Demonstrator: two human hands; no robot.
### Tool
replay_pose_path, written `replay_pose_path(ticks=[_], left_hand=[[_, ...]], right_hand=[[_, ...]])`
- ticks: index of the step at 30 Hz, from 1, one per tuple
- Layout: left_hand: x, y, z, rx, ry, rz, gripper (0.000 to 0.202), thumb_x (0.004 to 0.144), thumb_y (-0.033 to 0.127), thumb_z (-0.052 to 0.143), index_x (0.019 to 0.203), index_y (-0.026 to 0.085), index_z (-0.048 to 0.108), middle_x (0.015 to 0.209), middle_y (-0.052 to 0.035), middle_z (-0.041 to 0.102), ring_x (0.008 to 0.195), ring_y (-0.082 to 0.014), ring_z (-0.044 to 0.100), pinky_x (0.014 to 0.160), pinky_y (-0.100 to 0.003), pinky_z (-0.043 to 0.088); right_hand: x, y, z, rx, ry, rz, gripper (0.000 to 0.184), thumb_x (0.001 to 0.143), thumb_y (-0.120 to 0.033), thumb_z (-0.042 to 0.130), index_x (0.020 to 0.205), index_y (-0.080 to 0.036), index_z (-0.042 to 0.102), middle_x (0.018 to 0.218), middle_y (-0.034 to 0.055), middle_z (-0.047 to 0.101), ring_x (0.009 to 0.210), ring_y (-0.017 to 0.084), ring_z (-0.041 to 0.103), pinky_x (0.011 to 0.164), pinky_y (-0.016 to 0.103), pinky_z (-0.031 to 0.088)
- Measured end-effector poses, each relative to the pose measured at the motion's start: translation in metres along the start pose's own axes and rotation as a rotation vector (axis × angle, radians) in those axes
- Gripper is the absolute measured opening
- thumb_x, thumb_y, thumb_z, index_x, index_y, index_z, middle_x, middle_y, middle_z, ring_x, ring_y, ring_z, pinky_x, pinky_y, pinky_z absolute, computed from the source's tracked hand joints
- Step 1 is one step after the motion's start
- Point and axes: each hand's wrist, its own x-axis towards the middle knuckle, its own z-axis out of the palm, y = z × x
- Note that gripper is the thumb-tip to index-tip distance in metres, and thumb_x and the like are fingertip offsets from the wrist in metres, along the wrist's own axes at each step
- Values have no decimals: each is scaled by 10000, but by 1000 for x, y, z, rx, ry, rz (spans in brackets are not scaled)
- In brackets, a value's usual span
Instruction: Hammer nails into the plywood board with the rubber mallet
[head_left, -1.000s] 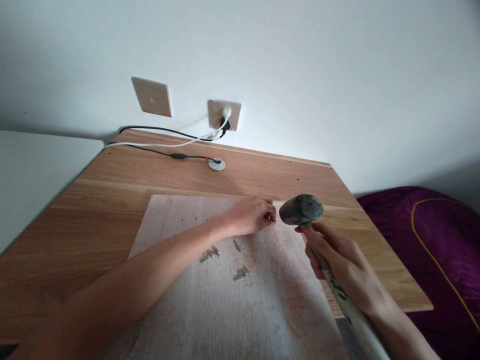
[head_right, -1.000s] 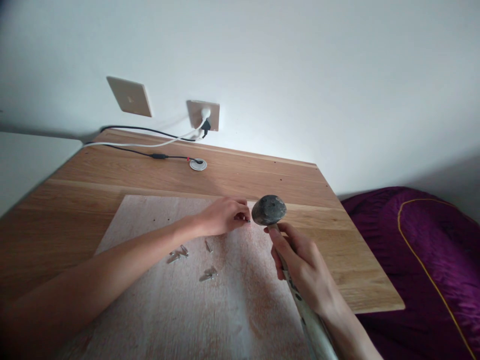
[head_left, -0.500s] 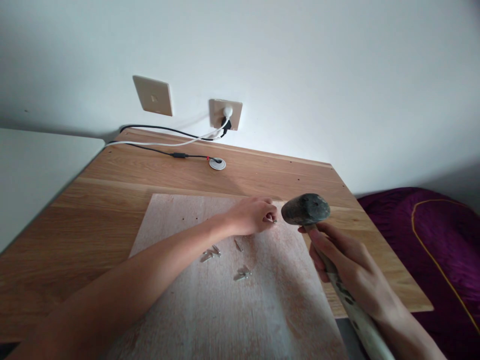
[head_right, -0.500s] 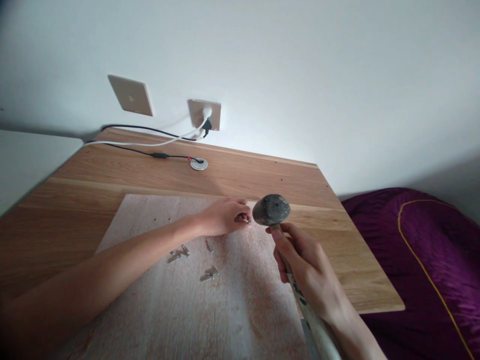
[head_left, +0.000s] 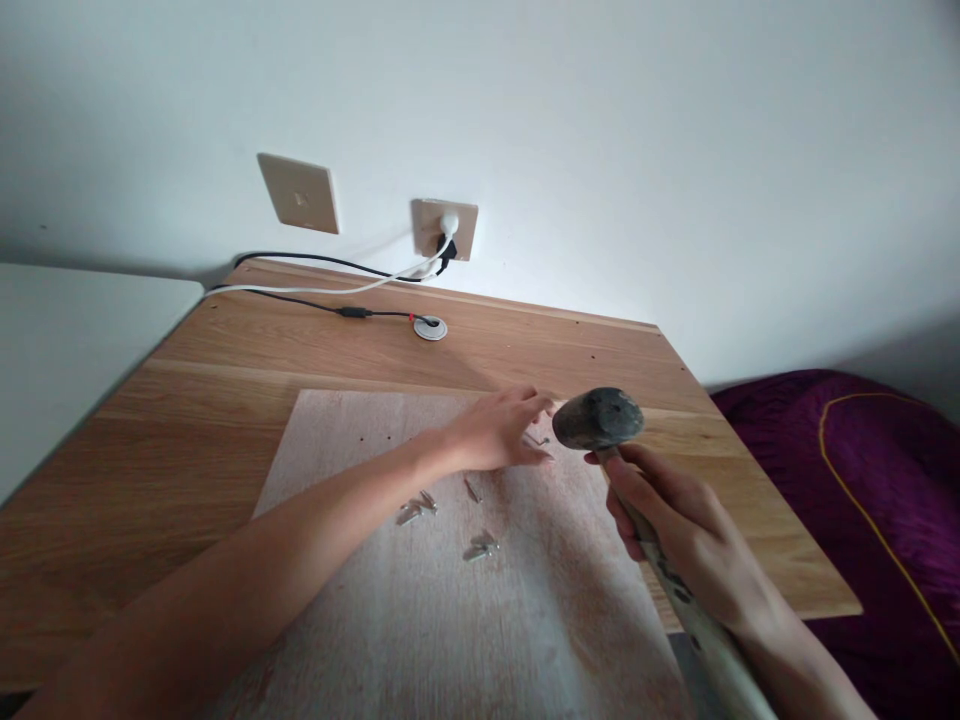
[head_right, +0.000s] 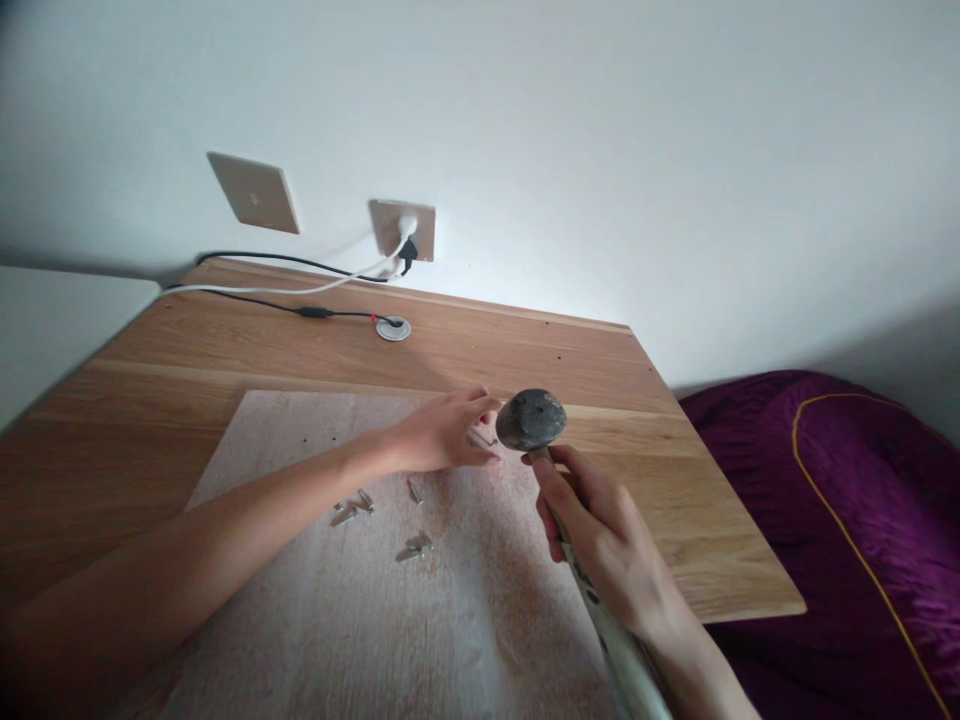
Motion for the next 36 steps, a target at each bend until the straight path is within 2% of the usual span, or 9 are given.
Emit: replay_pose_path(ticks=[4, 10, 14, 18, 22, 26, 29, 33, 36], left_hand=[[-2, -2, 1, -31, 48, 60, 513, 861, 321, 885, 1303, 213, 647, 1239, -95, 704, 1135, -279, 691, 932, -373, 530], [0, -11, 5, -91, 75, 85, 572, 841, 390, 908, 1299, 196, 625, 1231, -126, 703, 1045, -270, 708, 896, -397, 556], [-2, -5, -7, -117, 93, 140, 483, 905, 399, 847, 1276, 170, 637, 1187, -129, 713, 1051, -253, 696, 932, -397, 556], [-22, 13, -35, 10, 53, 208, 141, 1013, 253, 671, 1102, 150, 709, 1072, -95, 724, 964, -208, 697, 888, -351, 531], [-57, 27, -55, 238, -99, 268, 210, 952, 71, 606, 1048, 196, 745, 997, -37, 742, 864, -177, 691, 805, -324, 511], [-85, 36, -53, 568, -186, 343, 128, 923, 69, 678, 904, 191, 710, 939, -33, 718, 884, -213, 689, 854, -369, 516], [-92, 45, -47, 737, -212, 371, 118, 922, 74, 699, 888, 187, 695, 949, -42, 710, 895, -231, 683, 876, -392, 514], [-86, 49, -43, 818, -216, 392, 141, 913, 48, 692, 876, 184, 696, 954, -52, 703, 923, -232, 667, 886, -376, 498], [-80, 45, -43, 732, -223, 386, 135, 885, 50, 712, 860, 180, 687, 937, -50, 698, 921, -225, 660, 876, -353, 494]], right_hand=[[4, 8, 4, 14, -42, 38, 619, 969, -783, 585, 1079, -176, 644, 552, -67, 505, 446, 136, 502, 455, 266, 377], [-5, 17, 1, 63, 90, 57, 628, 930, -805, 614, 1043, -188, 644, 558, -65, 512, 432, 130, 502, 442, 257, 371], [-9, 35, 6, 5, 124, 68, 615, 939, -823, 563, 930, -212, 636, 558, -51, 524, 440, 144, 527, 455, 269, 397], [-10, 51, 10, -148, 166, 11, 583, 1005, -780, 465, 812, -242, 584, 538, -33, 539, 470, 160, 547, 507, 285, 421], [-12, 55, 11, -162, 179, -16, 538, 1042, -720, 441, 919, -232, 632, 541, -43, 542, 483, 176, 560, 517, 293, 418], [-11, 54, 12, -142, 189, -8, 522, 1044, -690, 444, 989, -216, 656, 536, -46, 550, 479, 184, 575, 515, 293, 429], [-10, 52, 12, -120, 184, -11, 520, 1034, -682, 443, 980, -212, 658, 541, -42, 557, 468, 185, 579, 502, 291, 435], [-9, 52, 12, -135, 187, -21, 515, 1036, -668, 438, 966, -210, 662, 532, -39, 559, 459, 185, 581, 498, 291, 431], [-9, 54, 12, -147, 181, -19, 520, 1048, -659, 432, 1008, -200, 673, 523, -44, 557, 466, 188, 590, 515, 292, 439]])
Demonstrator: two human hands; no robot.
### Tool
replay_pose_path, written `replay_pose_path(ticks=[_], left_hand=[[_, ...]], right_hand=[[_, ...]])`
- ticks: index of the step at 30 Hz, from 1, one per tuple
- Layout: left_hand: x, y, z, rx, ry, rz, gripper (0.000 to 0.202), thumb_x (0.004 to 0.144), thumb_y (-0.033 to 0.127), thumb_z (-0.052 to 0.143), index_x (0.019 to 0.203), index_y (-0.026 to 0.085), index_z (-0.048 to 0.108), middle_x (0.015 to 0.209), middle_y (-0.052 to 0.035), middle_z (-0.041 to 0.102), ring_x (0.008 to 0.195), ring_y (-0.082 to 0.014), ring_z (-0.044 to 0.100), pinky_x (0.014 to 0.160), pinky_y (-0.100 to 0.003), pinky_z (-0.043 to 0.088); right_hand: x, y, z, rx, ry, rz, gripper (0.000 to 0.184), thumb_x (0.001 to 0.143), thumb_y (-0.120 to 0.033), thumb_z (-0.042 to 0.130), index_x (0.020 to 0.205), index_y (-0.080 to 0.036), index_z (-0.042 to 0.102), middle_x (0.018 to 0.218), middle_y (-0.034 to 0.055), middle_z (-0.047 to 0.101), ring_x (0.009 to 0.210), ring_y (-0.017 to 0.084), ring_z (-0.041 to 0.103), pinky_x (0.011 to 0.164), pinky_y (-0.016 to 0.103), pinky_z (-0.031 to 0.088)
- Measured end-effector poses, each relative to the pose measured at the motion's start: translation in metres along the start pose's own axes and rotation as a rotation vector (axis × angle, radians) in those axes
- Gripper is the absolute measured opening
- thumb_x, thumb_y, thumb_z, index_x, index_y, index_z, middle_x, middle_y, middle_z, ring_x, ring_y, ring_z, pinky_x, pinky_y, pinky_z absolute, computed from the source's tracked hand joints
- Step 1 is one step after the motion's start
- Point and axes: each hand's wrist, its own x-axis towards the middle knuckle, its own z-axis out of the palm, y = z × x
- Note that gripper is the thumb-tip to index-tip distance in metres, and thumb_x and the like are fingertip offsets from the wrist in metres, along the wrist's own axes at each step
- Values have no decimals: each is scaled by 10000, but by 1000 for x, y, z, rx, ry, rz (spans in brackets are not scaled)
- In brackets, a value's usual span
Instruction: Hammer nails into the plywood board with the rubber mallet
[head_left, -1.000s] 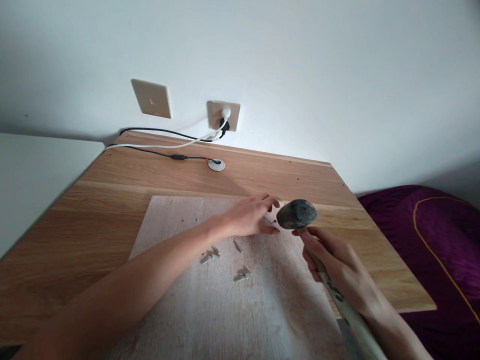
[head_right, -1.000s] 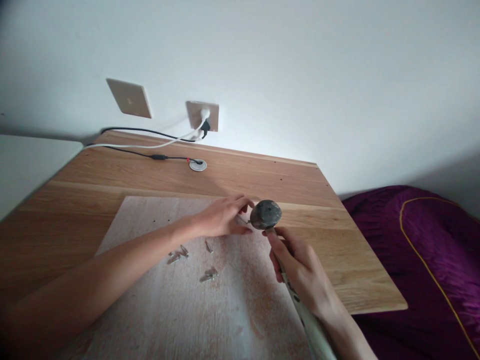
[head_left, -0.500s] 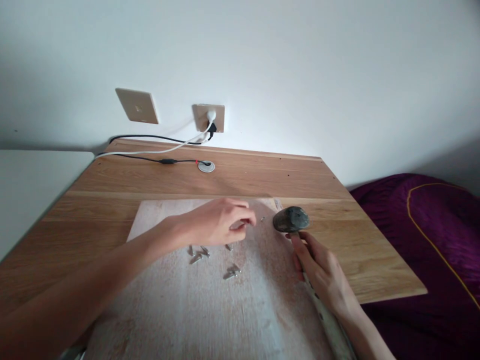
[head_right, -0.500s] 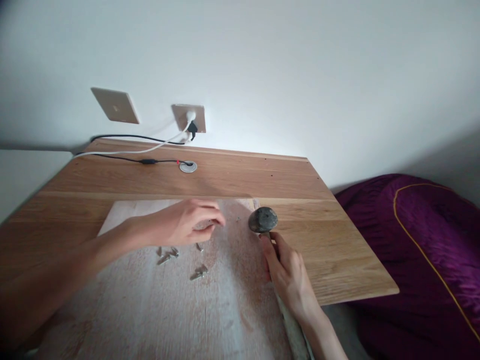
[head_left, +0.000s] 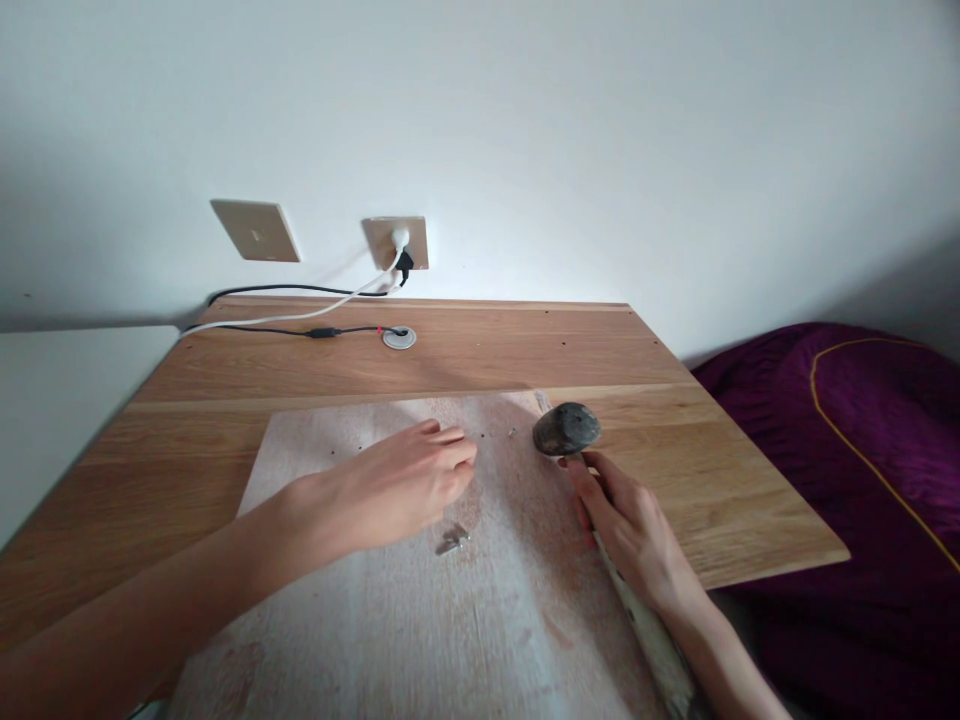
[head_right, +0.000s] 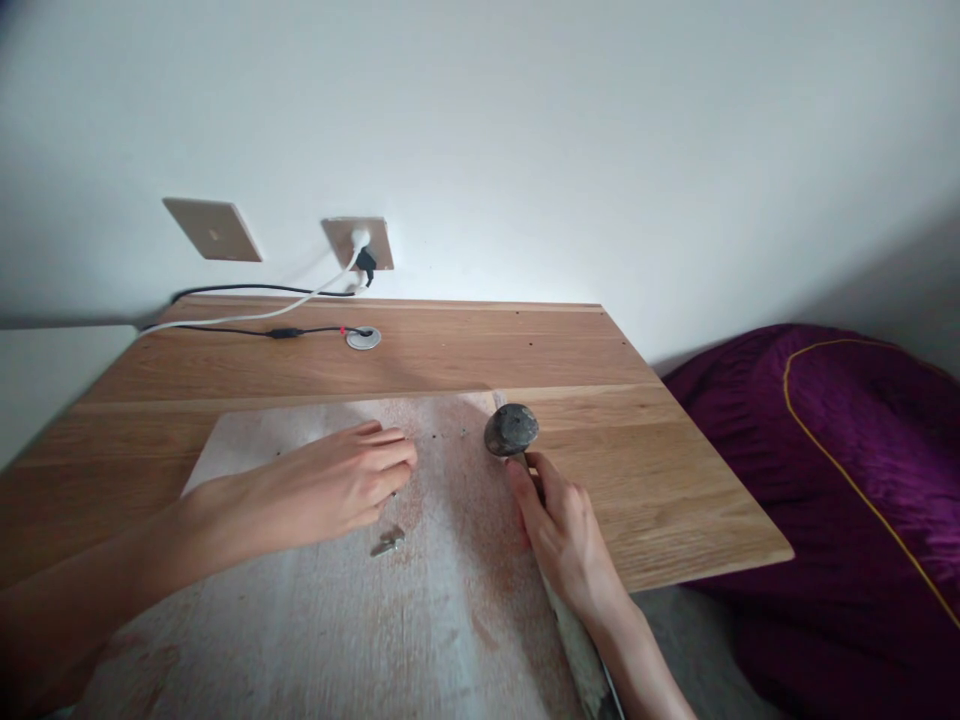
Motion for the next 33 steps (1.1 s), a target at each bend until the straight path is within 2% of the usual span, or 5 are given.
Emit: replay_pose_path(ticks=[6, 10, 15, 24, 33], left_hand=[[9, -27, 4, -583, 52, -179, 161, 784, 35, 685, 815, 187, 645, 946, -4, 714, 859, -159, 667, 793, -287, 485], [21, -47, 6, -874, 129, -290, 47, 829, 162, 679, 869, 185, 684, 993, -27, 773, 835, -151, 659, 801, -298, 497], [36, -57, 24, -1148, 147, -423, 163, 877, 322, 700, 905, 165, 665, 866, -36, 740, 751, -146, 639, 680, -276, 488], [37, -51, 48, -1157, 369, -422, 220, 924, 314, 713, 1087, 167, 691, 938, -35, 742, 833, -144, 677, 770, -289, 527], [36, -43, 53, -836, 421, -392, 52, 942, 227, 699, 932, 182, 723, 885, -18, 754, 781, -138, 648, 775, -296, 513]], right_hand=[[-1, 2, 0, 47, 0, 15, 522, 1054, -654, 451, 1062, -189, 687, 553, -51, 548, 456, 178, 578, 495, 286, 427], [-1, 1, 0, 65, -2, 14, 523, 1057, -656, 463, 1069, -186, 692, 563, -47, 553, 472, 179, 580, 505, 288, 437], [-2, 0, 0, 63, -6, 18, 524, 1061, -648, 454, 1084, -180, 688, 554, -51, 539, 475, 179, 571, 514, 291, 442], [-2, -5, -2, 62, -29, 46, 505, 1053, -656, 451, 1049, -190, 645, 570, -62, 517, 480, 164, 560, 513, 282, 433], [-1, -8, -1, 58, -21, 37, 488, 1037, -670, 478, 982, -214, 643, 568, -53, 531, 477, 165, 566, 505, 278, 438]])
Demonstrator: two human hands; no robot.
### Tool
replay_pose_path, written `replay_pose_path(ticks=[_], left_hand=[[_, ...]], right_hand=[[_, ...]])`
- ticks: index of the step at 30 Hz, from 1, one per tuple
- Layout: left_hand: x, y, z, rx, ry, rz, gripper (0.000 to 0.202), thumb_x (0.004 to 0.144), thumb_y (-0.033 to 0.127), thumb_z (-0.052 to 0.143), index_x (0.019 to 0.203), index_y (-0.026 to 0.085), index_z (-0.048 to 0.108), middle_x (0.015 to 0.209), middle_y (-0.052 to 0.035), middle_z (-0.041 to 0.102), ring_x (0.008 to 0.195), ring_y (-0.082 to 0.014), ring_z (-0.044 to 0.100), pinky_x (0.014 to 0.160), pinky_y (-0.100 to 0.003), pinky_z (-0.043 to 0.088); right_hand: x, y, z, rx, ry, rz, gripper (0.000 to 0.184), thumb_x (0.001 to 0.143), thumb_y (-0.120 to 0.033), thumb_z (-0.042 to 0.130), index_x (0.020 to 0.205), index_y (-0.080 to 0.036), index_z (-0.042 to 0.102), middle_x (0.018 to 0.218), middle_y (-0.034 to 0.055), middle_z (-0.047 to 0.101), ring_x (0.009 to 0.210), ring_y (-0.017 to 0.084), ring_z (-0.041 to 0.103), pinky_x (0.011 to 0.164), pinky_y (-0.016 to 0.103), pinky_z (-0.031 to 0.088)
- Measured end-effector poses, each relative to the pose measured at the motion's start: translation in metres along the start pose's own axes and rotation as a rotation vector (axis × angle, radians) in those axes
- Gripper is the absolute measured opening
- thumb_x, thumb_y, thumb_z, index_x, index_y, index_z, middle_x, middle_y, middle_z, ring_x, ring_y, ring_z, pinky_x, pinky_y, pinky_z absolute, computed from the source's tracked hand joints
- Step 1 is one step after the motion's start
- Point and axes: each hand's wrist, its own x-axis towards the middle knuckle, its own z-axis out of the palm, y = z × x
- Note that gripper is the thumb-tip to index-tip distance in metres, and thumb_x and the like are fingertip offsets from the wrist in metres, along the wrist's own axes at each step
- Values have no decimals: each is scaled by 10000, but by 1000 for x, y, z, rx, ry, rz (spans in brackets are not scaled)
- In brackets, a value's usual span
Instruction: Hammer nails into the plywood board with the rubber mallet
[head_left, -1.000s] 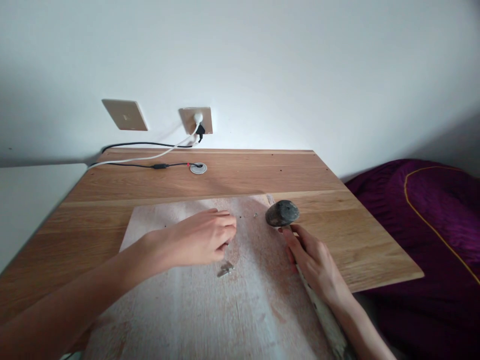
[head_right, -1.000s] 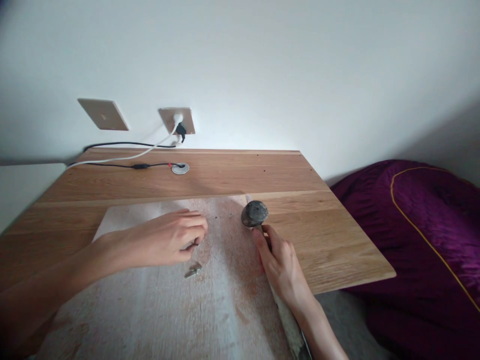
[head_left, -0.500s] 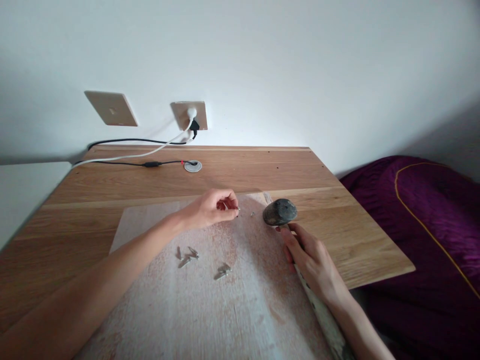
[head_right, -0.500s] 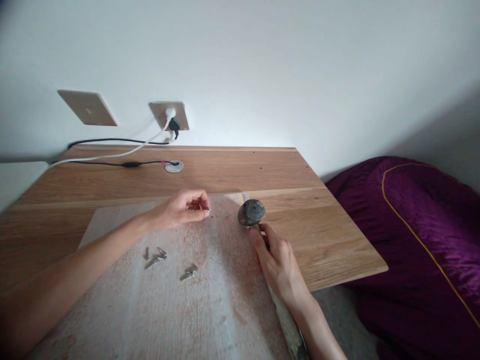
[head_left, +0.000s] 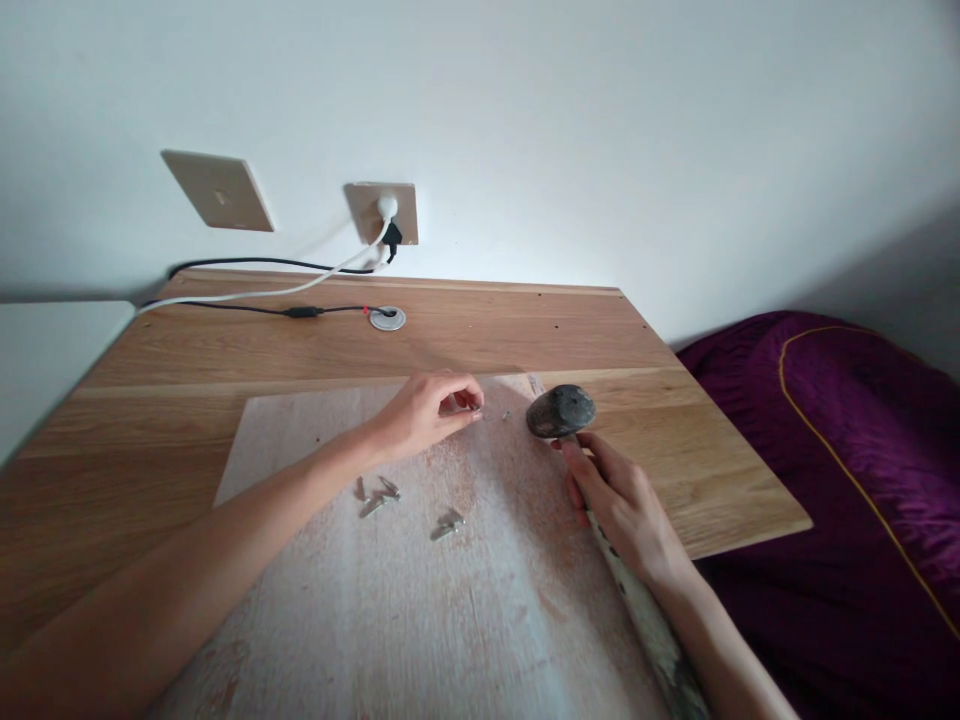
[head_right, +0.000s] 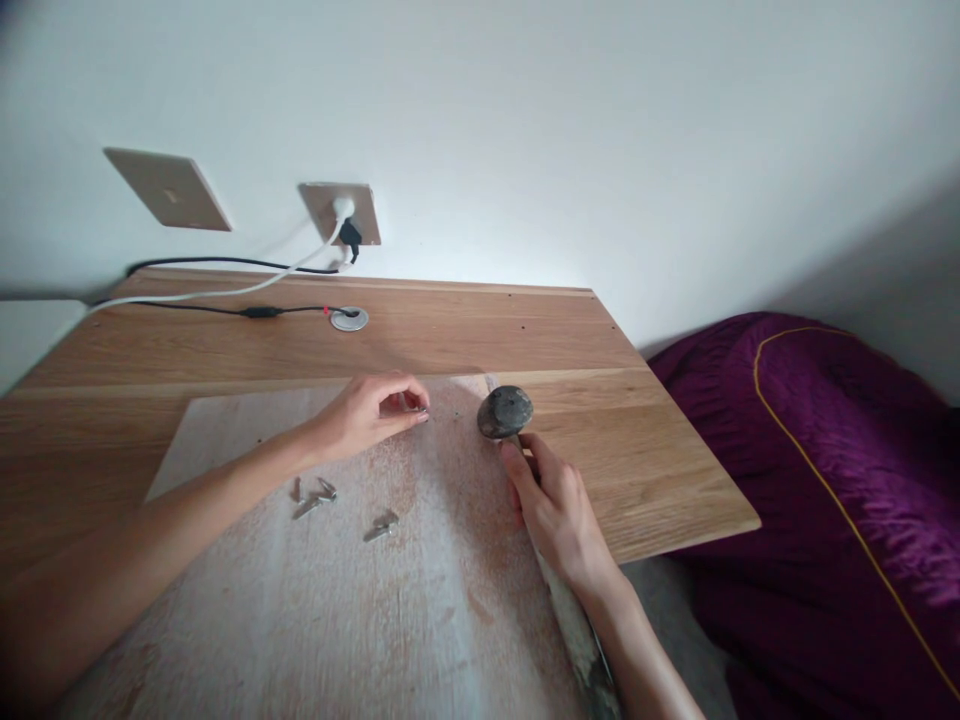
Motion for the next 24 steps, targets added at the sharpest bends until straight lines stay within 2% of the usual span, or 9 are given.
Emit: replay_pose_path(ticks=[4, 12, 24], left_hand=[[0, -2, 1, 5, -15, -4, 70, 952, 227, 685, 966, 184, 739, 886, -21, 763, 766, -138, 655, 777, -301, 528], [0, 0, 2, 24, 4, -16, 66, 936, 187, 697, 881, 178, 662, 847, -7, 720, 747, -132, 636, 752, -287, 504], [-2, -2, 4, 104, -10, 13, 71, 941, 193, 687, 877, 191, 655, 851, -14, 706, 796, -156, 637, 773, -305, 502]], right_hand=[[0, 0, 0, 1, 9, -3, 501, 1024, -688, 494, 973, -217, 657, 564, -50, 534, 467, 166, 561, 487, 276, 434], [0, 3, 0, -16, 11, -24, 492, 1049, -660, 488, 931, -212, 654, 561, -45, 546, 485, 162, 565, 512, 273, 426], [0, 2, 0, -3, 6, 0, 506, 1037, -675, 483, 990, -204, 664, 580, -46, 544, 479, 167, 571, 504, 281, 430]])
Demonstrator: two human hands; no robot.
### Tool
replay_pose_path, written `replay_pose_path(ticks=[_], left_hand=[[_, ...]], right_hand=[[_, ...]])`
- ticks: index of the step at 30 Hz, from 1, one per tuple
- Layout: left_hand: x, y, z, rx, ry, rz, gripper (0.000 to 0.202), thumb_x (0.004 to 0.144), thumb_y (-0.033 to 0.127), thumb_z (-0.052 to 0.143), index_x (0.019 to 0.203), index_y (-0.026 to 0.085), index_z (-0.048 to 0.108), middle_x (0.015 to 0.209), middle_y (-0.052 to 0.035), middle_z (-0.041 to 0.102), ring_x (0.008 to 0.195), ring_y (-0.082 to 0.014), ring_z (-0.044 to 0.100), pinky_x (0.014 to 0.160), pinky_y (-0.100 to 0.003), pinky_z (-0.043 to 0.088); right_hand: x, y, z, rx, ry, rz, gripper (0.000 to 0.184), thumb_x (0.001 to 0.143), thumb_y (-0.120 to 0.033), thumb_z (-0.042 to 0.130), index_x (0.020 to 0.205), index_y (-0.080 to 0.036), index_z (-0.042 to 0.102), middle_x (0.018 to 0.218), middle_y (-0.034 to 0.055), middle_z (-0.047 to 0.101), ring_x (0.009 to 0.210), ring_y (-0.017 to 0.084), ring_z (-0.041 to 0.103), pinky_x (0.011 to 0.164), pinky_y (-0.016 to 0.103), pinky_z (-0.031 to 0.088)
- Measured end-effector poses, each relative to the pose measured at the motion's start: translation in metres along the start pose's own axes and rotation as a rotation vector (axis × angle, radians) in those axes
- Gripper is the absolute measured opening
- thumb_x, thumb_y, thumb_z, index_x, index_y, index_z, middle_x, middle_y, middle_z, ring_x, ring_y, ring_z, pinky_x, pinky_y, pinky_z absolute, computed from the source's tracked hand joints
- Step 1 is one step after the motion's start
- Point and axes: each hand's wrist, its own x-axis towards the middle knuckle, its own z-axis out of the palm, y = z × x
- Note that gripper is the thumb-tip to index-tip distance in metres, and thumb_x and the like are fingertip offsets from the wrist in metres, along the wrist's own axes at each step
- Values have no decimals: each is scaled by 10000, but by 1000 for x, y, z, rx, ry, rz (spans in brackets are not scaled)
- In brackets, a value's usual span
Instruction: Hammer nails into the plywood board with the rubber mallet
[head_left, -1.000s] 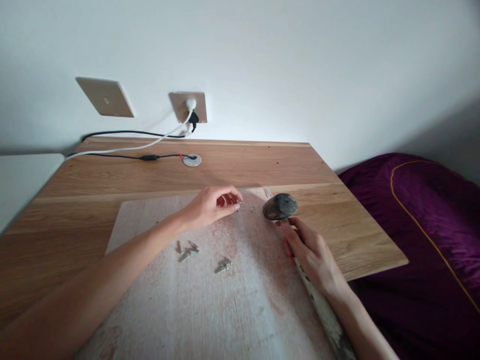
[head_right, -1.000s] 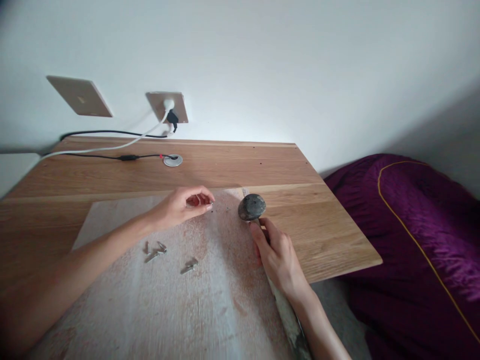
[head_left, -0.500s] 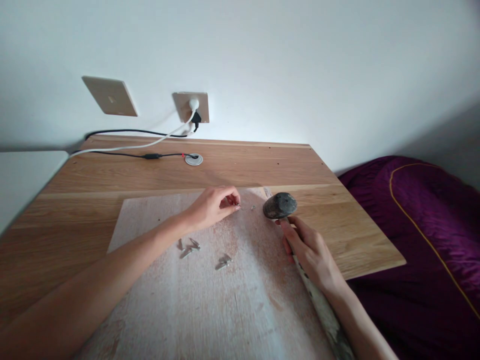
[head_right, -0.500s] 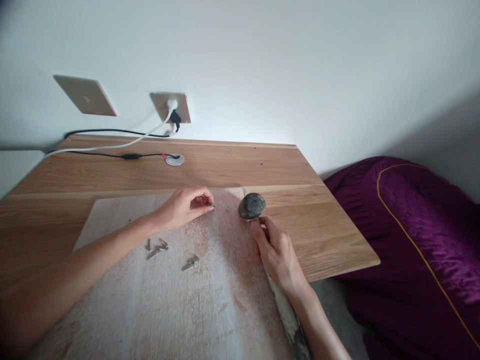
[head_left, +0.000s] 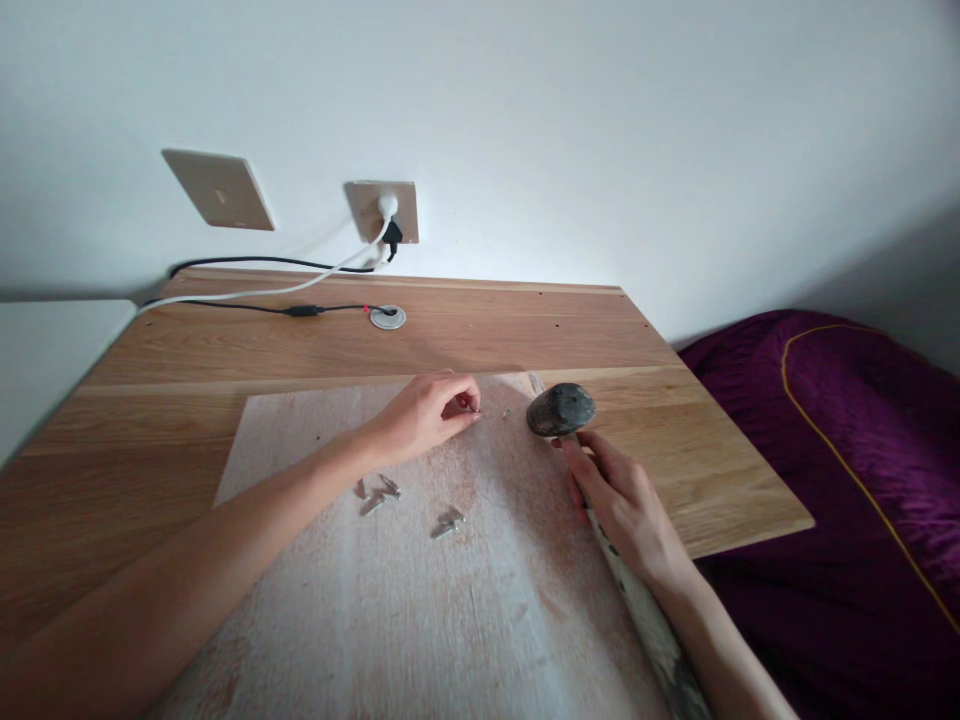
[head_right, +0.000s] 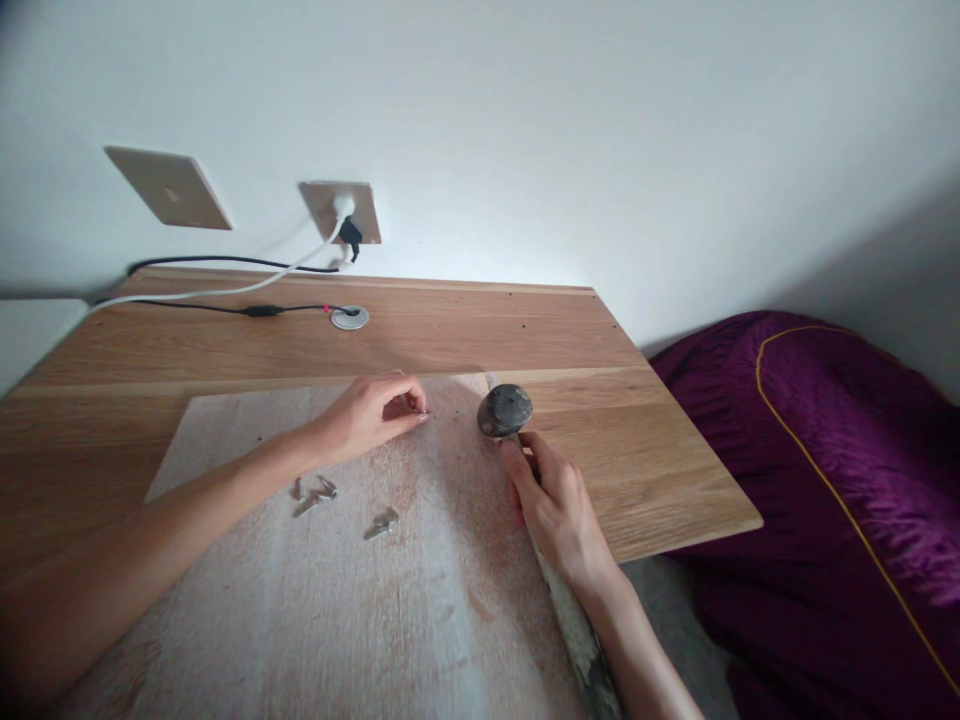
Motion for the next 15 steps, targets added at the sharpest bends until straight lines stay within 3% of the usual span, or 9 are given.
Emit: replay_pose_path(ticks=[15], left_hand=[[0, -3, 3, -10, 13, 73, 204, 808, 31, 597, 912, 203, 636, 953, -19, 714, 848, -152, 663, 787, -289, 527]], right_hand=[[0, -1, 0, -21, 3, -6, 470, 1045, -649, 482, 925, -221, 636, 571, -44, 546, 500, 164, 564, 530, 283, 422]])
